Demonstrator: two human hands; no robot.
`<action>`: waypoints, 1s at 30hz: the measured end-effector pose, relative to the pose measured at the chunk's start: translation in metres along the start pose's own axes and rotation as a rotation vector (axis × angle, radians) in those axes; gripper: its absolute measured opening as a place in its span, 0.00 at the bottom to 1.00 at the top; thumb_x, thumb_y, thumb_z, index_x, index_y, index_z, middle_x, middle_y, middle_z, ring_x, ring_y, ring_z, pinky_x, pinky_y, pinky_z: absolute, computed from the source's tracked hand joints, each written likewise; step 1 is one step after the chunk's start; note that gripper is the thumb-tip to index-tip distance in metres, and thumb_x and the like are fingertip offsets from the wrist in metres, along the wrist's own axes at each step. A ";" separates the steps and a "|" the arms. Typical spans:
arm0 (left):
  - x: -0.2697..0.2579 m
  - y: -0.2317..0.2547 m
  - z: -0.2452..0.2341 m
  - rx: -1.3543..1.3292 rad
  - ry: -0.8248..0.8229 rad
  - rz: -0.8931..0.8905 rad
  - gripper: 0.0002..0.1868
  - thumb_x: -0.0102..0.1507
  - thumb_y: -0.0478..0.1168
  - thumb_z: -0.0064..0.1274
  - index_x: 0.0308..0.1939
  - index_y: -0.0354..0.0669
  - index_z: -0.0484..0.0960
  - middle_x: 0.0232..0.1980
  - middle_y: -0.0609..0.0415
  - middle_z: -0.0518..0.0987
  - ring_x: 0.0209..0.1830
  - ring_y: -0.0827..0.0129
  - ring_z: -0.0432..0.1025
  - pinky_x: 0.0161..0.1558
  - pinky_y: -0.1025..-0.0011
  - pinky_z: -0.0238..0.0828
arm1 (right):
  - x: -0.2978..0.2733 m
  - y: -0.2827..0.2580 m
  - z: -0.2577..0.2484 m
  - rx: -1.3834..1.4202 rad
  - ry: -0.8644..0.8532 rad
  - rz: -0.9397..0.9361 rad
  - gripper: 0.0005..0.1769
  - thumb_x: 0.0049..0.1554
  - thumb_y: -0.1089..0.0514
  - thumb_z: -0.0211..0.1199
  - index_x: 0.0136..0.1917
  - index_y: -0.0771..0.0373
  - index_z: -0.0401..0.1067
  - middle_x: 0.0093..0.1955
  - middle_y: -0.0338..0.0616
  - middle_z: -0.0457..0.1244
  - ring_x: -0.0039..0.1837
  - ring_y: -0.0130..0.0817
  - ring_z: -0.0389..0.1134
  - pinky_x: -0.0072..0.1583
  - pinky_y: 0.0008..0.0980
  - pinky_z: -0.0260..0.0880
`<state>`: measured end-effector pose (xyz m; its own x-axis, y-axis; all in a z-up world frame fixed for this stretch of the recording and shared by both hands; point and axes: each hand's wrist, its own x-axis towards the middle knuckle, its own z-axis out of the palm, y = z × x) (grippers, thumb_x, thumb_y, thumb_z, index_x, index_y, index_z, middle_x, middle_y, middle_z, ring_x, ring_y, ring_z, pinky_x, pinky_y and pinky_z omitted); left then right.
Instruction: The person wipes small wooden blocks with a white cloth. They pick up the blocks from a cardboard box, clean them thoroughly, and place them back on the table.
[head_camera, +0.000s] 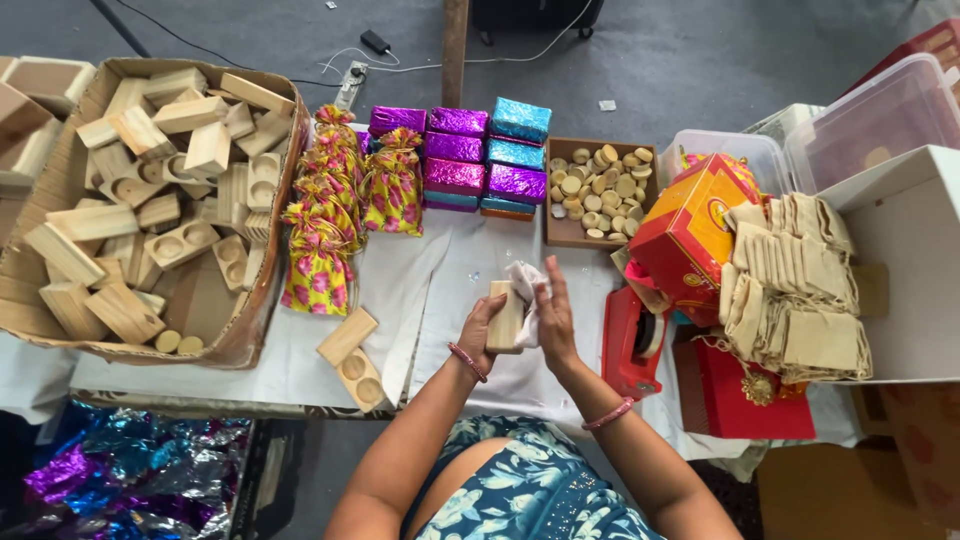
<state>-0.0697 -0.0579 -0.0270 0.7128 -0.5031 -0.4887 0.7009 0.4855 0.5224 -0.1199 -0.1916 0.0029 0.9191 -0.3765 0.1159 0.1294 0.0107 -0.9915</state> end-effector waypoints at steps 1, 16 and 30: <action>0.021 -0.016 -0.011 -0.006 -0.002 0.005 0.24 0.61 0.49 0.57 0.57 0.45 0.69 0.51 0.48 0.80 0.46 0.62 0.80 0.44 0.60 0.83 | -0.006 0.000 0.001 -0.004 -0.006 -0.003 0.30 0.67 0.55 0.49 0.80 0.61 0.52 0.81 0.51 0.51 0.80 0.43 0.53 0.77 0.37 0.52; 0.042 -0.009 -0.025 0.326 -0.174 -0.045 0.26 0.65 0.46 0.60 0.63 0.37 0.77 0.51 0.49 0.82 0.43 0.67 0.79 0.43 0.69 0.80 | 0.054 0.007 -0.018 -0.096 -0.117 0.107 0.24 0.67 0.51 0.54 0.72 0.65 0.65 0.70 0.51 0.57 0.67 0.37 0.63 0.68 0.35 0.65; 0.123 -0.057 -0.068 0.377 0.118 0.389 0.42 0.67 0.39 0.61 0.81 0.38 0.57 0.52 0.33 0.76 0.45 0.62 0.74 0.44 0.70 0.73 | 0.022 0.007 0.048 0.130 0.301 0.145 0.24 0.62 0.49 0.62 0.65 0.63 0.66 0.53 0.40 0.66 0.53 0.29 0.68 0.53 0.28 0.71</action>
<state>-0.0206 -0.0990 -0.1640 0.9306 -0.2438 -0.2729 0.3427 0.3191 0.8836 -0.0806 -0.1558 0.0012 0.7832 -0.6182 -0.0668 0.0701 0.1946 -0.9784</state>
